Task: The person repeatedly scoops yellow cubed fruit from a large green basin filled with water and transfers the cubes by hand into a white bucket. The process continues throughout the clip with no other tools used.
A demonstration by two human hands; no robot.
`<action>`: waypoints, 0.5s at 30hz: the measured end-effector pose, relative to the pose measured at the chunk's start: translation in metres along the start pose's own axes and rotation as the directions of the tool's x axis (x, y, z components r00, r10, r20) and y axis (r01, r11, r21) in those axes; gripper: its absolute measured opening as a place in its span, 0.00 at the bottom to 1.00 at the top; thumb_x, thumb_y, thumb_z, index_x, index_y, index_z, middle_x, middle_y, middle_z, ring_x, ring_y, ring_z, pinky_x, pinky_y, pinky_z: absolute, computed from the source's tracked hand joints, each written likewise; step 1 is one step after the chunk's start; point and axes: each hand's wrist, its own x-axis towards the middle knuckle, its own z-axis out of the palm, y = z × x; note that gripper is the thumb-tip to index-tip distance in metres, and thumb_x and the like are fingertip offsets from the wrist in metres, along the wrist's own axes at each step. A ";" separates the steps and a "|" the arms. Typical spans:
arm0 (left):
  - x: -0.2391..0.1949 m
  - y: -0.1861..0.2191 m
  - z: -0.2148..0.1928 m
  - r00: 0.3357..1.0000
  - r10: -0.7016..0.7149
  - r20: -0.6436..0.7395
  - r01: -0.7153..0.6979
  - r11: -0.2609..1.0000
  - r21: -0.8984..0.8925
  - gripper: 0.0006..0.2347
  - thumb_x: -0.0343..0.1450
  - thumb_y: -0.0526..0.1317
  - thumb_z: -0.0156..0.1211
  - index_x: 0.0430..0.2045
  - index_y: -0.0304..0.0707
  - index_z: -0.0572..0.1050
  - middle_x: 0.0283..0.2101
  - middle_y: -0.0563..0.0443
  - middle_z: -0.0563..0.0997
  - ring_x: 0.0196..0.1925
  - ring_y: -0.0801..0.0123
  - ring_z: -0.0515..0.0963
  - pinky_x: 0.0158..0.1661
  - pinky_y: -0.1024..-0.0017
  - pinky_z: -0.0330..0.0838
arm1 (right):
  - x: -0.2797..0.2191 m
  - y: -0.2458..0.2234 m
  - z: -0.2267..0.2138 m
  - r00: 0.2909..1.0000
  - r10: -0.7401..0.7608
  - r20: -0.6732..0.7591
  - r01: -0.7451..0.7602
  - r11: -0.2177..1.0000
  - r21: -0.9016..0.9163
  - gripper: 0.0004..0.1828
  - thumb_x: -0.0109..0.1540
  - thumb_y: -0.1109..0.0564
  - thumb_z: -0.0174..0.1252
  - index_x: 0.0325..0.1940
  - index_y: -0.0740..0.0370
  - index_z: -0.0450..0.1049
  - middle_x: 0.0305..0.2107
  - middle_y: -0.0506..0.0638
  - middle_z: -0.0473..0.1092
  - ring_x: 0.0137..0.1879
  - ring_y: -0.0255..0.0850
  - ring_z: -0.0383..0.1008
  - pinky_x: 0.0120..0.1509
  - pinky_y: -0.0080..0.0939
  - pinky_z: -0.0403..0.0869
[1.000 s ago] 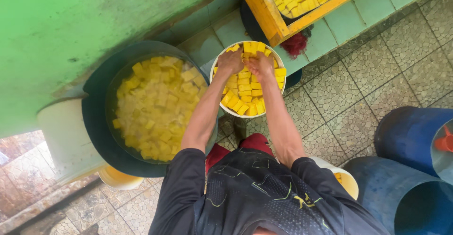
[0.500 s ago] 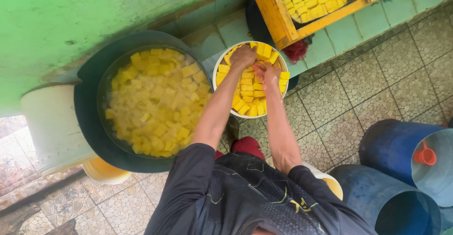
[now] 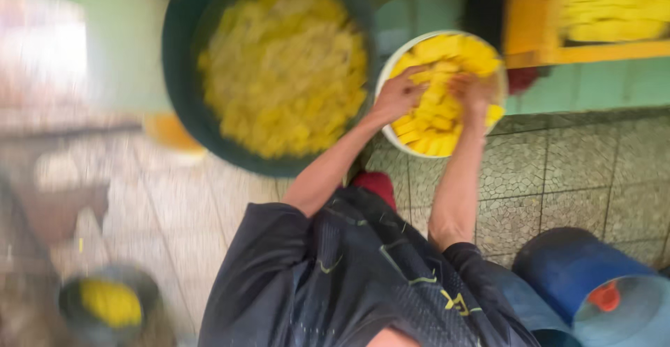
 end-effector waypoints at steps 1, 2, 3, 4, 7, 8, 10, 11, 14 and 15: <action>-0.022 -0.027 -0.022 0.992 0.011 -0.124 -0.014 1.000 -0.025 0.19 0.71 0.45 0.61 0.58 0.44 0.75 0.32 0.42 0.86 0.32 0.62 0.86 0.38 0.66 0.79 | -0.010 -0.007 -0.002 0.996 -0.069 -0.061 0.066 0.997 -0.048 0.27 0.69 0.62 0.46 0.74 0.64 0.55 0.39 0.50 0.72 0.35 0.38 0.73 0.34 0.36 0.75; -0.048 -0.061 -0.050 0.969 0.020 -0.246 -0.031 0.998 -0.045 0.17 0.71 0.43 0.62 0.55 0.43 0.77 0.38 0.46 0.86 0.35 0.67 0.86 0.39 0.69 0.79 | -0.023 -0.013 -0.001 0.978 -0.147 -0.145 0.135 0.987 -0.090 0.29 0.69 0.63 0.47 0.76 0.64 0.54 0.39 0.49 0.71 0.35 0.37 0.72 0.34 0.36 0.75; -0.072 -0.094 -0.074 0.928 0.019 -0.372 -0.028 0.999 -0.020 0.15 0.73 0.40 0.57 0.54 0.45 0.76 0.37 0.48 0.85 0.34 0.68 0.84 0.38 0.71 0.79 | -0.037 -0.018 -0.004 0.948 -0.220 -0.231 0.197 0.973 -0.120 0.30 0.70 0.63 0.47 0.77 0.64 0.53 0.39 0.49 0.70 0.35 0.36 0.71 0.34 0.35 0.74; -0.088 -0.127 -0.104 0.802 0.302 -0.515 -0.220 0.952 0.215 0.08 0.76 0.38 0.58 0.48 0.44 0.80 0.49 0.46 0.85 0.39 0.65 0.84 0.42 0.70 0.77 | -0.054 -0.020 -0.002 0.916 -0.275 -0.294 0.245 0.960 -0.136 0.32 0.70 0.63 0.47 0.79 0.63 0.52 0.40 0.48 0.69 0.35 0.35 0.69 0.34 0.35 0.74; -0.131 -0.210 -0.165 0.754 -0.132 -0.643 0.272 0.954 0.123 0.14 0.71 0.41 0.61 0.47 0.33 0.73 0.30 0.40 0.83 0.33 0.55 0.82 0.37 0.59 0.77 | -0.107 -0.002 0.058 0.824 -0.562 0.072 0.546 0.822 0.163 0.35 0.75 0.64 0.48 0.86 0.58 0.46 0.35 0.46 0.63 0.34 0.29 0.63 0.36 0.31 0.64; -0.135 -0.228 -0.175 0.704 -0.132 -0.698 0.396 0.888 0.232 0.16 0.68 0.43 0.67 0.44 0.33 0.75 0.31 0.38 0.83 0.36 0.49 0.82 0.39 0.55 0.77 | -0.115 0.006 0.093 0.491 -0.849 0.195 0.867 0.454 -0.204 0.30 0.73 0.70 0.50 0.79 0.63 0.54 0.56 0.65 0.69 0.61 0.53 0.74 0.62 0.47 0.77; -0.128 -0.252 -0.177 0.756 -0.161 -0.635 0.410 0.872 0.268 0.18 0.67 0.43 0.65 0.47 0.32 0.74 0.36 0.36 0.82 0.41 0.47 0.81 0.43 0.55 0.75 | -0.126 0.028 0.156 0.792 -0.394 0.466 0.458 0.889 -0.026 0.17 0.68 0.62 0.58 0.61 0.69 0.74 0.46 0.54 0.71 0.46 0.41 0.74 0.44 0.41 0.75; -0.118 -0.258 -0.178 0.797 -0.119 -0.591 0.375 0.865 0.332 0.19 0.66 0.42 0.65 0.48 0.30 0.74 0.39 0.34 0.81 0.44 0.46 0.79 0.46 0.55 0.73 | -0.121 0.037 0.188 0.783 -0.393 0.483 0.521 0.838 -0.162 0.17 0.65 0.63 0.59 0.58 0.68 0.75 0.45 0.56 0.72 0.47 0.45 0.76 0.48 0.44 0.76; -0.081 -0.265 -0.165 0.866 0.206 -0.456 0.129 0.789 0.601 0.23 0.64 0.39 0.63 0.53 0.26 0.72 0.51 0.28 0.78 0.55 0.42 0.74 0.55 0.55 0.68 | -0.085 0.059 0.258 0.615 -0.607 0.503 0.788 0.500 -0.359 0.17 0.62 0.65 0.57 0.56 0.69 0.75 0.47 0.60 0.73 0.51 0.56 0.76 0.55 0.52 0.75; -0.071 -0.268 -0.160 0.854 0.316 -0.413 0.048 0.743 0.668 0.24 0.63 0.38 0.62 0.54 0.24 0.71 0.55 0.27 0.77 0.58 0.41 0.73 0.58 0.55 0.66 | -0.073 0.068 0.275 0.513 -0.691 0.508 0.853 0.344 -0.393 0.17 0.62 0.66 0.56 0.56 0.69 0.74 0.48 0.62 0.73 0.52 0.59 0.75 0.56 0.54 0.74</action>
